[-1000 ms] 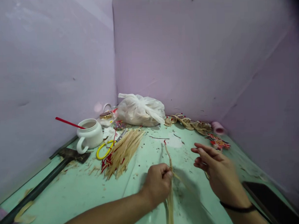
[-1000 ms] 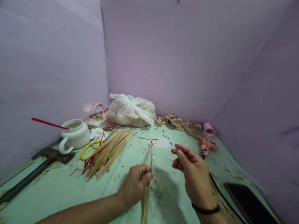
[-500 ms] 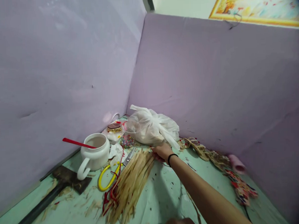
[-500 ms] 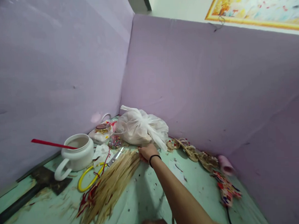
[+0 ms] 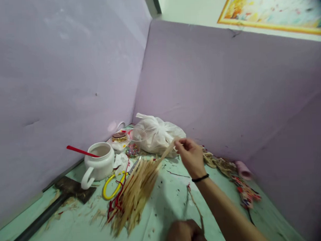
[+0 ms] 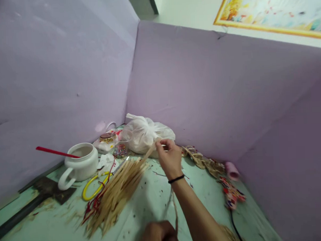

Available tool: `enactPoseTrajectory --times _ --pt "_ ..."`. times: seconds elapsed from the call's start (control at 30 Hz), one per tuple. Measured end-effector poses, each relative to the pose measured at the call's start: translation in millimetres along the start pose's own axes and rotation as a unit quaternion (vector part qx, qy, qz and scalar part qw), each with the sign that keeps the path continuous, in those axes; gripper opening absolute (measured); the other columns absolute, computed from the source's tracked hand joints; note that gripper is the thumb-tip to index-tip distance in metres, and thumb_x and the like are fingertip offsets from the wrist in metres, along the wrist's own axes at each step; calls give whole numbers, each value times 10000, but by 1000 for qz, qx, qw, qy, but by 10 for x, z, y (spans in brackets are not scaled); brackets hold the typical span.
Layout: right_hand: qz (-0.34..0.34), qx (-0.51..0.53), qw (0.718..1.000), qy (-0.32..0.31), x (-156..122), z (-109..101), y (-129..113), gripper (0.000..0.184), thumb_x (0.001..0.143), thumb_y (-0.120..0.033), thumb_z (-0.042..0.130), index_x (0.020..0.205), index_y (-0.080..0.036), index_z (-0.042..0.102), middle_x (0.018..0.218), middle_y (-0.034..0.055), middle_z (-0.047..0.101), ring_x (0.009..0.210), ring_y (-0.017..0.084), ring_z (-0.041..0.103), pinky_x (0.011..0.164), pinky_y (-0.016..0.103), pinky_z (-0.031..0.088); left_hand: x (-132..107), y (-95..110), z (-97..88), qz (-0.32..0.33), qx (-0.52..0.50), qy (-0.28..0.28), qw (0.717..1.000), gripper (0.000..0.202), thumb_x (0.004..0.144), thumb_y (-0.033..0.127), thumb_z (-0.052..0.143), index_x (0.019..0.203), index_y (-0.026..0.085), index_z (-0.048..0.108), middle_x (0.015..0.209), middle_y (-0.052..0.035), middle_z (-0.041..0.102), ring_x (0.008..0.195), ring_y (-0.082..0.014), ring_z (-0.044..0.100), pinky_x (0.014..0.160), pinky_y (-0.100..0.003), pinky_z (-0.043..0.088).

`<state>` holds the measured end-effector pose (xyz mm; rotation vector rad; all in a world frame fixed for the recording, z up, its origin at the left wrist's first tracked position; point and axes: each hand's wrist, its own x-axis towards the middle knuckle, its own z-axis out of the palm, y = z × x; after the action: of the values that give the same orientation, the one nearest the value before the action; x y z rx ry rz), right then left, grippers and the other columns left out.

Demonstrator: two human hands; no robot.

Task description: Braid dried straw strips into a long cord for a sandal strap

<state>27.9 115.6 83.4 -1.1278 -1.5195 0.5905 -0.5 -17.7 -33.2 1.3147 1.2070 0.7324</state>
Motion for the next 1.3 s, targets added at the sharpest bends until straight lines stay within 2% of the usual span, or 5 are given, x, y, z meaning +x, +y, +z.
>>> enactPoseTrajectory --times 0.13,0.33,0.73,1.03,1.3 --pt "58 151 980 115 -237 -814 -221 248 576 -337 662 679 -137 557 597 3 588 516 104 549 541 249 474 -135 133 -67 90 5 71 993 153 644 223 448 610 136 568 586 -2 518 634 -128 453 581 -227 326" --pt "180 138 972 67 -1100 -1606 47 252 552 -333 690 687 -136 613 567 -16 568 474 77 490 466 205 420 -215 194 -168 83 -73 4 994 188 611 295 495 504 165 410 426 67 311 450 -62 263 457 -202 206" --pt "153 -22 970 -185 -1673 -1190 490 171 682 -223 510 686 -140 660 626 33 632 578 124 529 526 216 385 -197 206 -78 63 -47 0 997 299 628 413 551 552 149 434 457 64 341 431 -47 253 429 -194 178" --pt "259 90 937 -216 -1671 -1176 384 225 688 -303 529 630 -114 638 506 6 553 460 88 469 438 202 336 -224 284 -90 80 14 31 996 277 629 388 521 517 157 417 471 62 319 466 -60 255 453 -204 212" --pt "436 279 837 -177 -1660 -1161 326 209 534 -256 680 641 -103 585 537 13 574 427 88 512 414 209 396 -222 256 -97 106 61 17 992 251 663 357 506 540 145 453 499 38 384 509 -77 318 493 -208 256"
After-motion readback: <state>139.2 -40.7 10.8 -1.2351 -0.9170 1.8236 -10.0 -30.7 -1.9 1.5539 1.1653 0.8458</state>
